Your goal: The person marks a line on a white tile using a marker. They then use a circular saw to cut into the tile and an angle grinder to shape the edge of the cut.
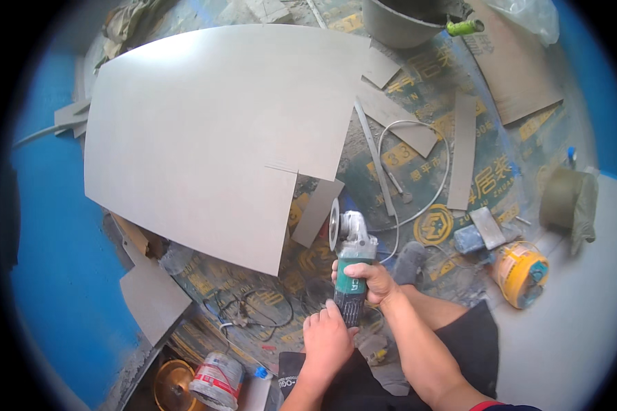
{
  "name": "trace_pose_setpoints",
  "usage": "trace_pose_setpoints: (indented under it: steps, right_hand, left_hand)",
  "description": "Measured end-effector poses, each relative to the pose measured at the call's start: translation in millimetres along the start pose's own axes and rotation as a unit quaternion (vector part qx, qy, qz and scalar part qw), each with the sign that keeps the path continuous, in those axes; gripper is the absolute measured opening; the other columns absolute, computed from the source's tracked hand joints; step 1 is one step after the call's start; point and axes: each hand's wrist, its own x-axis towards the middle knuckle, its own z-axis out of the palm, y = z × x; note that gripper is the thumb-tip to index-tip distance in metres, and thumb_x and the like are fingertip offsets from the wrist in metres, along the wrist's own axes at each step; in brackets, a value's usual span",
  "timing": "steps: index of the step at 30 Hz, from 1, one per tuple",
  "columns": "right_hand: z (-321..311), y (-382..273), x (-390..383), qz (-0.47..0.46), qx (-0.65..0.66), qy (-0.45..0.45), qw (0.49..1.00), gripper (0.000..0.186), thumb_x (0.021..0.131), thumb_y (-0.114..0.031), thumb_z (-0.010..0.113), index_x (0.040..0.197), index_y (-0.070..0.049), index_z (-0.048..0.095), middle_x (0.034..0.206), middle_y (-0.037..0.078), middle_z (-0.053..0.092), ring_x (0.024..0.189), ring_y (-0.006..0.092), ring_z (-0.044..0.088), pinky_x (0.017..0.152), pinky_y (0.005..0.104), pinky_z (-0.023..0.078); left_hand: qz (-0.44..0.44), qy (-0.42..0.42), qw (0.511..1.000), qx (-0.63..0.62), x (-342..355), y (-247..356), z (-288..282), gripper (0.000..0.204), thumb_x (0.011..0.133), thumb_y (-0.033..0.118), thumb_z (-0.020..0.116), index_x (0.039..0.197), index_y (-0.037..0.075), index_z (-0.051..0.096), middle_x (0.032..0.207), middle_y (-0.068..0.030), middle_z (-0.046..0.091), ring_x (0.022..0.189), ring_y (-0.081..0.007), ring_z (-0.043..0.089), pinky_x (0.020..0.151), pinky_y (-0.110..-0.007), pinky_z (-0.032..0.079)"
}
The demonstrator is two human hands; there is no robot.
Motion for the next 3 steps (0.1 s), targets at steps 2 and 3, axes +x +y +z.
trace_pose_setpoints:
  steps: [2, 3]
  right_hand:
    - [-18, 13, 38, -0.009, -0.009, -0.015, 1.000, 0.044, 0.077, -0.015, 0.077, 0.116, 0.002, 0.065, 0.104, 0.013, 0.070, 0.094, 0.0262, 0.071, 0.091, 0.0415, 0.058]
    - [-24, 18, 58, -0.012, -0.012, -0.029, 0.999, 0.045, 0.077, -0.015, 0.077, 0.116, 0.002, 0.065, 0.105, 0.013, 0.070, 0.095, 0.0260, 0.071, 0.091, 0.0417, 0.058]
  left_hand:
    - [0.006, -0.078, 0.996, 0.048, 28, 9, -19, 0.041, 0.081, 0.030, 0.080, 0.103, -0.001, 0.064, 0.083, -0.0188, 0.066, 0.081, -0.0365, 0.067, 0.072, -0.045, 0.052]
    - [0.098, 0.016, 0.995, 0.023, 35, 11, -16, 0.032, 0.084, 0.031, 0.076, 0.082, 0.003, 0.061, 0.072, -0.0150, 0.064, 0.070, -0.0343, 0.065, 0.067, -0.044, 0.051]
